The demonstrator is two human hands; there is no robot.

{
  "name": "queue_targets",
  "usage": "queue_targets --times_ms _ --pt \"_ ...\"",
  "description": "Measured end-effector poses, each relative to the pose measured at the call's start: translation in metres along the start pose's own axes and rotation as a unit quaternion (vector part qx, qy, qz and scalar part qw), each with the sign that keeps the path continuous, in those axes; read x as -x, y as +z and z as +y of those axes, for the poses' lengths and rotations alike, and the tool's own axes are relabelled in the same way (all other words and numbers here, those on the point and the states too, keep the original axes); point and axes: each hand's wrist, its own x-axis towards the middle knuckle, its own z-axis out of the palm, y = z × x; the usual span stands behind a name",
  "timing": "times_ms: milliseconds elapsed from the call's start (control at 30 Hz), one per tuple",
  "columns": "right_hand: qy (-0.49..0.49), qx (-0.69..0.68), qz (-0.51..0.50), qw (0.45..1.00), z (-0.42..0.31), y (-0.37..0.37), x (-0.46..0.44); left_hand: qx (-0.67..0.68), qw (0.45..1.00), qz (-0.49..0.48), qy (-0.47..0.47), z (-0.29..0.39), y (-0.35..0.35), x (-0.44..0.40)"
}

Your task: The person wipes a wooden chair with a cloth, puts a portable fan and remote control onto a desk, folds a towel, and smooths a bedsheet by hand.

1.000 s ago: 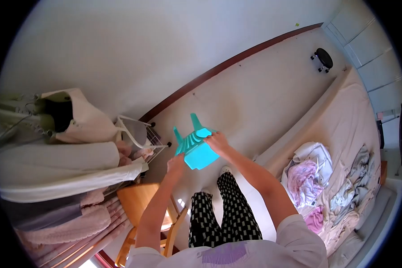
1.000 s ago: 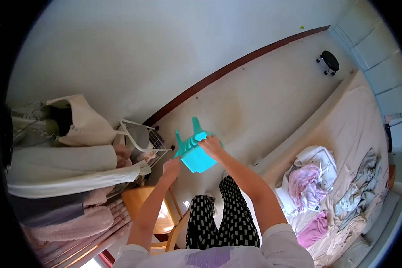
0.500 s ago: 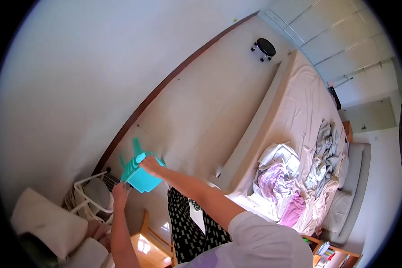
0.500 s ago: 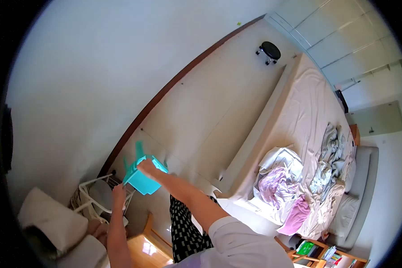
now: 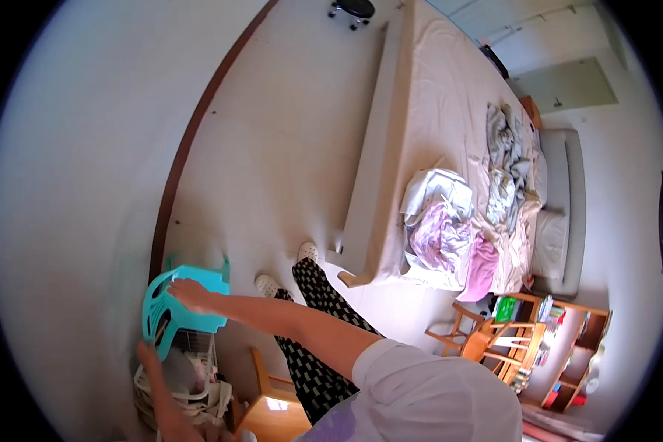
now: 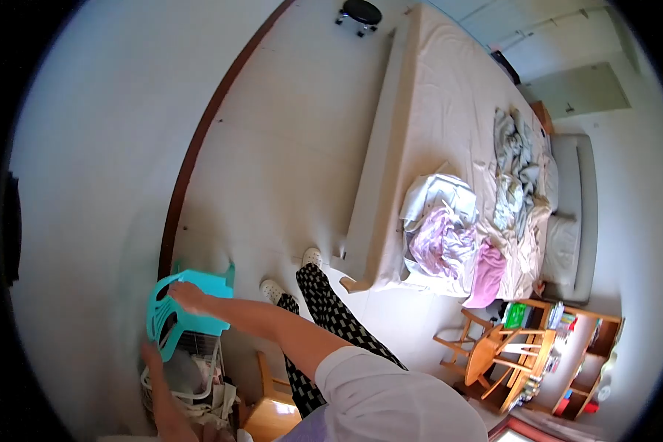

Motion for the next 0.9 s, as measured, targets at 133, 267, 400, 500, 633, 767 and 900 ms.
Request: queue_targets --times_ms 133,267,400,500,633,767,900 --pt "0.052 -0.057 -0.007 0.997 0.025 -0.017 0.051 -0.019 0.989 0.123 0.082 -0.018 0.007 -0.027" --pt "0.145 -0.132 0.046 0.980 0.059 -0.012 0.113 0.077 0.995 0.063 -0.005 -0.015 0.010 -0.068" --pt "0.249 -0.124 0.038 0.960 0.068 -0.036 0.177 0.048 0.991 0.043 0.115 -0.022 0.020 -0.110" --pt "0.297 -0.127 0.037 0.946 0.066 -0.050 0.221 0.110 0.987 0.062 0.103 0.018 0.025 -0.088" --pt "0.288 -0.128 0.066 0.947 0.060 -0.076 0.265 0.174 0.977 -0.022 0.121 0.139 0.023 0.020" --pt "0.342 -0.202 0.093 0.913 0.043 -0.117 0.312 0.225 0.896 -0.054 0.378 0.224 0.081 0.101" --pt "0.343 -0.219 0.201 0.891 0.061 -0.124 0.380 0.251 0.850 -0.140 0.442 0.334 0.120 0.247"
